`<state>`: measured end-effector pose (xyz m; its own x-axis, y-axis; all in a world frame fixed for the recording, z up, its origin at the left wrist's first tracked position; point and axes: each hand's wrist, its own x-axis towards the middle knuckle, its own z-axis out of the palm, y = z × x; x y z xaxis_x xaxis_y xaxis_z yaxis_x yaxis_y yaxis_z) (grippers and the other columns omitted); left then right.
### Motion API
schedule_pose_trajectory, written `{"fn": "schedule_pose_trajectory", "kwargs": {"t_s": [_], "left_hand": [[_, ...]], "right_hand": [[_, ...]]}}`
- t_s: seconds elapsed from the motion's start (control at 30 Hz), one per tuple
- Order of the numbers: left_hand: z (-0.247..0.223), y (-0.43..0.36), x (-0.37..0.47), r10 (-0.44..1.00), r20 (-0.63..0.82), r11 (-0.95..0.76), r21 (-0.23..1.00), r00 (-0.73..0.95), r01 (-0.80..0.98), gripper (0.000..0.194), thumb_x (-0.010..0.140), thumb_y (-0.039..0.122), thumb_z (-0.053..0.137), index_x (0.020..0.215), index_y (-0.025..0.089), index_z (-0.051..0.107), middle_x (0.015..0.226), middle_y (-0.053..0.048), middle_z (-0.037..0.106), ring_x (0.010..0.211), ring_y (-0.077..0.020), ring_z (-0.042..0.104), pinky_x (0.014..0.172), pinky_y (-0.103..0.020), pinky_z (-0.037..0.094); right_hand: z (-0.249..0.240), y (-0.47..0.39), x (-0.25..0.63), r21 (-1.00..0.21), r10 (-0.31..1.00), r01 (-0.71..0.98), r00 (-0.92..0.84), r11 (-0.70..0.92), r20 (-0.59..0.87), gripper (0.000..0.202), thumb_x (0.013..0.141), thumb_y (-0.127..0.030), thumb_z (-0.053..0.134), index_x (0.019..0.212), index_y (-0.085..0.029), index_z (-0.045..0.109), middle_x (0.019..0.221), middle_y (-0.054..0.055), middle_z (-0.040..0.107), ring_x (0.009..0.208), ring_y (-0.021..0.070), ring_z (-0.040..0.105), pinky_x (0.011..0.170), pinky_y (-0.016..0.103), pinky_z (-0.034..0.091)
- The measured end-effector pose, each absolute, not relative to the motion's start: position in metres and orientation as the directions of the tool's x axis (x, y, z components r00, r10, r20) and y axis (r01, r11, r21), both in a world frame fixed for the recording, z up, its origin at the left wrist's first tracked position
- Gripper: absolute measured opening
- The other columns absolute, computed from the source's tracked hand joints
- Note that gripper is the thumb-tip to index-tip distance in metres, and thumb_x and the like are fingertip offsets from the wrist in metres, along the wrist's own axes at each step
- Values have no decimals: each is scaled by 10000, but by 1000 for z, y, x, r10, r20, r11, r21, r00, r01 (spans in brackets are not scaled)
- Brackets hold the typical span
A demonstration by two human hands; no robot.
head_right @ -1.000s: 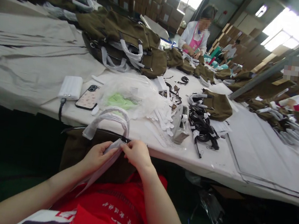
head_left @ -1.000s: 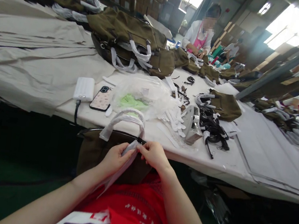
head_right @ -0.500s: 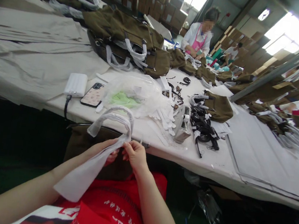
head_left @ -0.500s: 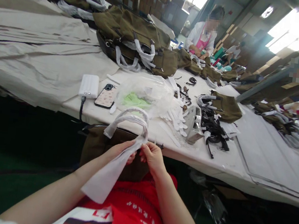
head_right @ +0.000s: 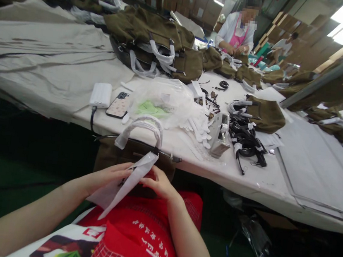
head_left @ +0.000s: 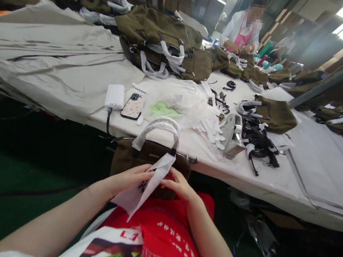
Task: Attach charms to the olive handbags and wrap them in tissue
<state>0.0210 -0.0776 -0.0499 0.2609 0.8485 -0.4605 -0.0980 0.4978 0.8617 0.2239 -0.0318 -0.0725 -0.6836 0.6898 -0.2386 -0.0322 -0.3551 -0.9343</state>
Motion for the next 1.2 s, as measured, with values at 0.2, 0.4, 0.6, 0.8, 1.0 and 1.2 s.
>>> {"fn": "schedule_pose_trajectory", "kwargs": {"t_s": [0.2,0.4,0.6,0.8,1.0,1.2], "left_hand": [[-45,-92,27,966,-244,182,877,86,445,383,791,357,616,1125,175,660,1092,-109,720,1023,-312,649,908,-383,471],[-40,-96,37,985,-172,166,867,-30,471,563,835,410,572,1339,162,538,1330,-154,613,1219,-331,562,1055,-433,386],[-49,-89,33,975,-218,208,958,32,195,468,906,469,457,1226,175,629,1249,-88,676,1158,-269,608,1032,-377,434],[-48,-87,34,978,-180,159,969,102,187,496,903,493,470,1241,163,622,1254,-110,671,1160,-282,607,1029,-391,441],[-44,-96,44,985,-163,109,819,47,564,531,909,316,446,1389,90,471,1379,-194,561,1277,-306,526,1094,-439,378],[-56,-111,61,998,-55,30,729,14,684,583,911,199,347,1482,84,316,1415,-206,512,1284,-283,521,1086,-458,409]], "right_hand": [[-86,-38,201,-938,811,74,-483,-340,-332,404,720,-540,710,802,-156,616,607,5,632,479,120,557,436,214,448],[-93,-44,193,-929,781,174,-505,-326,-368,616,759,-772,509,646,-168,561,430,-12,528,318,100,469,302,186,316],[-97,-50,198,-976,828,122,-517,-179,-216,695,818,-804,363,545,-183,513,430,5,503,340,97,455,343,202,304],[-97,-51,195,-979,886,196,-439,-65,-146,656,814,-768,434,499,-195,483,418,-3,468,354,97,413,367,220,275],[-98,-52,185,-956,910,258,-346,-140,-227,610,832,-691,463,476,-196,481,392,-1,459,339,104,413,340,221,259],[-97,-52,181,-942,901,219,-300,-254,-312,536,817,-606,485,475,-193,466,397,6,468,349,115,419,350,228,277]]}}
